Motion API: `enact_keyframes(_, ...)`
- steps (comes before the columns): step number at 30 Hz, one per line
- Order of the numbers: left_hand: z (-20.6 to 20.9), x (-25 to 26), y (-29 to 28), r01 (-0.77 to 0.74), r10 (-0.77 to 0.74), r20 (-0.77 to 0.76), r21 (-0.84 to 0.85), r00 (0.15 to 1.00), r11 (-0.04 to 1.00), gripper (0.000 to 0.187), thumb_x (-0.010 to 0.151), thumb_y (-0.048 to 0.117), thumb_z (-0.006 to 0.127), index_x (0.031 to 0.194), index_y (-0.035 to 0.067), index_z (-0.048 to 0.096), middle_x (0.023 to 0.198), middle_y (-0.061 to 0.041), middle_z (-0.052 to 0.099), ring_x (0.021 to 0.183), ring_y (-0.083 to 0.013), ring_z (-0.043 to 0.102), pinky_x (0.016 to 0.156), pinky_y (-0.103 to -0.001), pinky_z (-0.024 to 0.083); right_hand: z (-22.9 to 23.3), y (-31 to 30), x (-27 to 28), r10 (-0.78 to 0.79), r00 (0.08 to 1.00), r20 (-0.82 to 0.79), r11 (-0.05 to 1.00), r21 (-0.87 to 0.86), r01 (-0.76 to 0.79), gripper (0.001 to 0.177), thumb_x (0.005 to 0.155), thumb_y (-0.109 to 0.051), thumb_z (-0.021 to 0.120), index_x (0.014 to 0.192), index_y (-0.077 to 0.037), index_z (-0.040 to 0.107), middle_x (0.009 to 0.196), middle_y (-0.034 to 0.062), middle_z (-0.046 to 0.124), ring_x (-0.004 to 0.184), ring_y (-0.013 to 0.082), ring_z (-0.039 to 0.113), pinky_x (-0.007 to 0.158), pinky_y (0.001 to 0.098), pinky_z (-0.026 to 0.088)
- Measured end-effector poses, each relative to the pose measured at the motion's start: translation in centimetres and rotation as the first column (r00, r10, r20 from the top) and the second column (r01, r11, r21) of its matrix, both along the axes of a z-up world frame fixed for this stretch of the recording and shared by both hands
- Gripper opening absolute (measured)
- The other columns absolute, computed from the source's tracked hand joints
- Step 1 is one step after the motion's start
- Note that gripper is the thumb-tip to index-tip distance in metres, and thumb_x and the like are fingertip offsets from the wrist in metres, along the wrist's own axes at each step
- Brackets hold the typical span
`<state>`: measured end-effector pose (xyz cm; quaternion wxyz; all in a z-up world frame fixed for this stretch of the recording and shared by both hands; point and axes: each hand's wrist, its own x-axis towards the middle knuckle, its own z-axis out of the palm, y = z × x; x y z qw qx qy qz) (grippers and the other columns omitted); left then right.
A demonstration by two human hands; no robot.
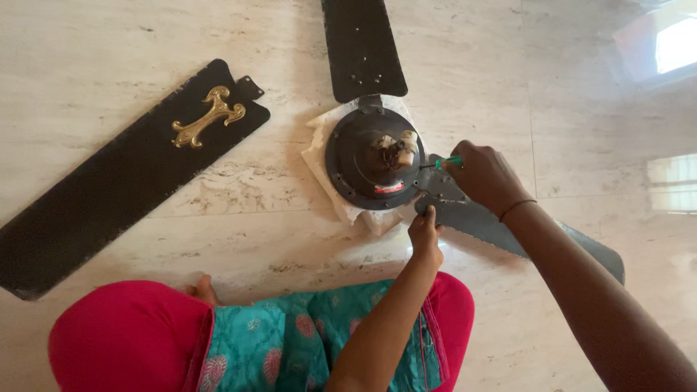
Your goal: The person sits on the floor and uses a screwdriver to attach a fan blade to the motor housing. They align the blade, insert screws, and tighten them to secure the blade in place.
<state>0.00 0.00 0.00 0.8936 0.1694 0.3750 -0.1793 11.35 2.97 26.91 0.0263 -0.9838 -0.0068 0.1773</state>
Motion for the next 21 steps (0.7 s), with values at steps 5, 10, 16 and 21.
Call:
enact_keyframes(5, 1.2, -0.1, 0.8, 0.050, -0.050, 0.009, 0.017, 0.999, 0.999, 0.041, 0.099, 0.034, 0.067, 0.130, 0.008, 0.065, 0.122, -0.003, 0.065, 0.107, -0.0174, 0.060, 0.095, -0.036, 0.051, -1.1, -1.4, 0.1, 0.397, 0.918, 0.001, 0.867, -0.327, -0.375, 0.020, 0.094, -0.027, 0.068, 0.097, -0.007, 0.068, 0.095, 0.0136, 0.068, 0.087, 0.0313, 0.072, 0.076, 0.0440, 0.059)
enact_keyframes(10, 1.7, 0.0, 1.0, 0.050, -0.050, -0.024, 0.000, 0.998, 0.999, 0.040, 0.099, 0.034, 0.067, 0.130, 0.008, 0.064, 0.125, -0.003, 0.066, 0.111, -0.0163, 0.062, 0.100, -0.035, 0.052, -1.7, -2.0, 0.2, 0.660, 0.749, -0.059, 0.656, -0.440, -0.613, 0.015, 0.087, -0.013, 0.066, 0.101, -0.007, 0.067, 0.092, 0.0104, 0.069, 0.084, 0.0267, 0.073, 0.069, 0.0383, 0.060)
enact_keyframes(16, 2.1, -0.2, 1.3, 0.061, -0.061, -0.013, 0.010, 0.998, 0.998, 0.044, 0.097, 0.037, 0.069, 0.130, 0.010, 0.064, 0.124, -0.001, 0.065, 0.108, -0.0147, 0.059, 0.095, -0.034, 0.049, -2.0, -1.1, 1.1, 0.551, 0.829, -0.101, 0.740, -0.400, -0.540, 0.022, 0.096, -0.029, 0.063, 0.091, -0.010, 0.071, 0.085, 0.0111, 0.073, 0.078, 0.0291, 0.074, 0.068, 0.0418, 0.060)
enact_keyframes(21, 1.7, -0.5, 1.2, 0.052, -0.052, 0.010, 0.022, 0.999, 0.998, 0.044, 0.094, 0.039, 0.069, 0.128, 0.010, 0.065, 0.121, 0.001, 0.066, 0.106, -0.0138, 0.059, 0.092, -0.035, 0.049, -2.2, -0.4, 2.3, 0.354, 0.924, -0.143, 0.827, -0.415, -0.381, 0.036, 0.100, -0.039, 0.060, 0.085, -0.009, 0.074, 0.079, 0.0155, 0.074, 0.077, 0.0341, 0.074, 0.070, 0.0457, 0.059)
